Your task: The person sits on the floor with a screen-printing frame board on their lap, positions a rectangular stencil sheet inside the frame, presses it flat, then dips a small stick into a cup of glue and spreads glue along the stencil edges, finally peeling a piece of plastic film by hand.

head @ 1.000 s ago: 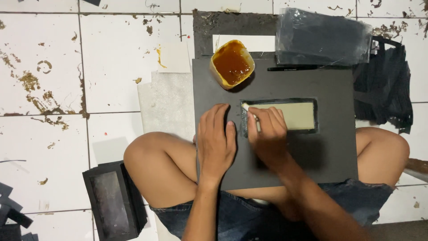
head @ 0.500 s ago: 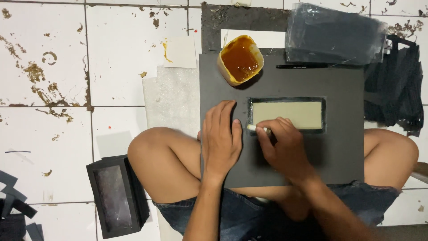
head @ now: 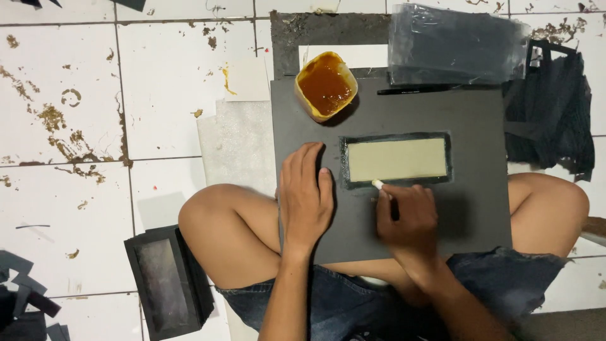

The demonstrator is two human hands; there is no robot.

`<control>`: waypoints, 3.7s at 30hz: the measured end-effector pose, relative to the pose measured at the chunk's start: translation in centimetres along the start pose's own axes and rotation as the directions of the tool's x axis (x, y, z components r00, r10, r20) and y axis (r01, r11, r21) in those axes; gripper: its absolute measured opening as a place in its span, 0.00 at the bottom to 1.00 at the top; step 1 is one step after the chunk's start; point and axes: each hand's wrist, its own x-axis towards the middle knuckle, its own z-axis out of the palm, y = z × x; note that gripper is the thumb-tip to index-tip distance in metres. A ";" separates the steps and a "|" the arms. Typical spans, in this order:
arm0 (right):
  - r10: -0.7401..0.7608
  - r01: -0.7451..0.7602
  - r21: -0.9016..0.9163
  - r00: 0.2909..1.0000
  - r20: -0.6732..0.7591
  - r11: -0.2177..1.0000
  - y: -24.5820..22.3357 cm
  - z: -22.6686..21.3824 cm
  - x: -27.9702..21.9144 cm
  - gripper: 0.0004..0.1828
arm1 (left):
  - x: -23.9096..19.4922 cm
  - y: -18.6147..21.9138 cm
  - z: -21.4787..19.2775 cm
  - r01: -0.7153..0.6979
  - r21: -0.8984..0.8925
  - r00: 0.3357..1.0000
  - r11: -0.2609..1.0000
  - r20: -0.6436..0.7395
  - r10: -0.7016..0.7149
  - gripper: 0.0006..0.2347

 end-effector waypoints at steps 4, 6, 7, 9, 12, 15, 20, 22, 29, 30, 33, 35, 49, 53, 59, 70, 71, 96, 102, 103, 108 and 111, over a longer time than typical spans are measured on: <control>-0.063 0.062 -0.093 0.998 -0.008 0.994 -1.4 0.6 -0.2 0.03 | 0.0 0.0 0.1 -0.019 -0.002 1.000 1.000 -0.013 0.019 0.16; -0.048 0.048 0.024 0.999 -0.009 0.999 -2.1 1.6 -0.1 0.04 | -0.2 -0.1 0.2 -0.031 -0.004 0.999 1.000 -0.014 0.031 0.16; -0.042 0.043 0.147 0.999 -0.008 0.988 -2.4 2.2 0.0 0.06 | -0.1 -0.1 0.3 -0.037 -0.001 0.999 0.999 -0.023 0.037 0.16; -0.034 0.037 0.129 0.999 -0.028 0.991 -2.2 2.1 -0.1 0.06 | -0.1 -0.1 0.4 -0.039 0.005 0.999 0.999 -0.009 0.039 0.16; -0.027 0.033 0.092 0.998 -0.059 0.995 -1.2 1.6 0.5 0.08 | 0.1 -0.2 0.4 -0.030 0.020 1.000 0.999 -0.003 0.030 0.16; -0.001 0.006 0.148 0.999 -0.036 0.989 -0.7 0.6 2.5 0.08 | -0.1 0.0 0.3 -0.017 0.028 1.000 0.999 0.004 0.017 0.16; -0.027 0.040 0.263 0.998 -0.054 0.964 -0.2 1.7 6.7 0.06 | 0.0 -0.1 0.5 -0.019 0.033 1.000 0.999 -0.006 0.019 0.16; -0.079 0.094 0.298 0.995 -0.061 0.950 -0.3 2.4 7.7 0.04 | 0.0 -0.2 0.4 -0.032 0.028 0.999 0.999 -0.014 0.033 0.16; -0.127 0.097 0.294 0.988 0.087 0.951 -0.3 0.6 6.0 0.02 | 0.0 0.0 0.3 -0.009 0.026 1.000 1.000 0.001 0.009 0.16; -0.142 0.100 0.290 0.982 0.125 0.952 -0.4 0.3 5.5 0.03 | 0.1 0.1 0.3 -0.002 0.024 1.000 1.000 0.006 0.001 0.16; -0.159 0.104 0.292 0.972 0.173 0.951 0.0 0.1 3.6 0.04 | 0.0 0.1 0.3 -0.003 0.023 1.000 1.000 0.001 0.003 0.16; -0.164 0.105 0.294 0.970 0.180 0.950 0.1 0.1 2.9 0.04 | 0.0 0.0 0.4 -0.016 0.023 1.000 1.000 -0.010 0.016 0.16; 0.008 -0.012 -0.055 0.997 -0.078 0.998 3.1 -1.7 -0.9 0.07 | -0.2 -0.3 0.5 -0.042 0.045 0.999 0.998 -0.007 0.042 0.16; 0.046 -0.052 -0.052 0.992 -0.115 0.997 2.6 -1.7 -1.4 0.09 | -0.3 -0.2 0.3 -0.066 0.021 0.998 0.998 0.011 0.066 0.16; 0.064 -0.047 0.179 0.994 -0.086 0.983 2.2 -0.9 -1.0 0.04 | -0.3 -0.1 0.5 -0.069 0.033 0.998 0.997 0.005 0.069 0.15; 0.442 -0.456 0.000 0.863 -0.247 0.890 10.3 -7.5 -4.1 0.04 | -0.2 0.3 0.5 -0.085 0.081 0.996 0.993 0.000 0.085 0.15; 0.437 -0.450 0.005 0.866 -0.243 0.893 10.0 -7.4 -4.1 0.04 | -0.3 0.2 0.7 -0.081 0.086 0.997 0.993 -0.007 0.082 0.15; 0.032 -0.005 0.206 0.991 -0.129 0.979 2.7 6.9 8.8 0.13 | -0.1 -0.4 0.8 -0.037 0.062 0.998 0.997 -0.041 0.040 0.17; 0.049 -0.025 0.237 0.994 -0.095 0.971 2.2 5.6 9.5 0.12 | -0.1 -0.6 0.9 -0.036 0.070 0.998 0.997 -0.044 0.039 0.16; 0.062 -0.041 0.241 0.995 -0.083 0.970 2.4 5.7 9.4 0.12 | -0.2 -0.6 1.0 -0.029 0.069 0.999 0.997 -0.041 0.032 0.16; 0.073 -0.054 0.246 0.995 -0.069 0.968 2.6 5.3 10.0 0.14 | -0.2 -0.5 0.9 -0.030 0.067 0.999 0.997 -0.037 0.033 0.16; 0.071 -0.054 0.255 0.996 -0.058 0.965 2.6 5.1 10.4 0.12 | -0.2 -0.5 0.9 -0.027 0.068 0.999 0.997 -0.035 0.029 0.16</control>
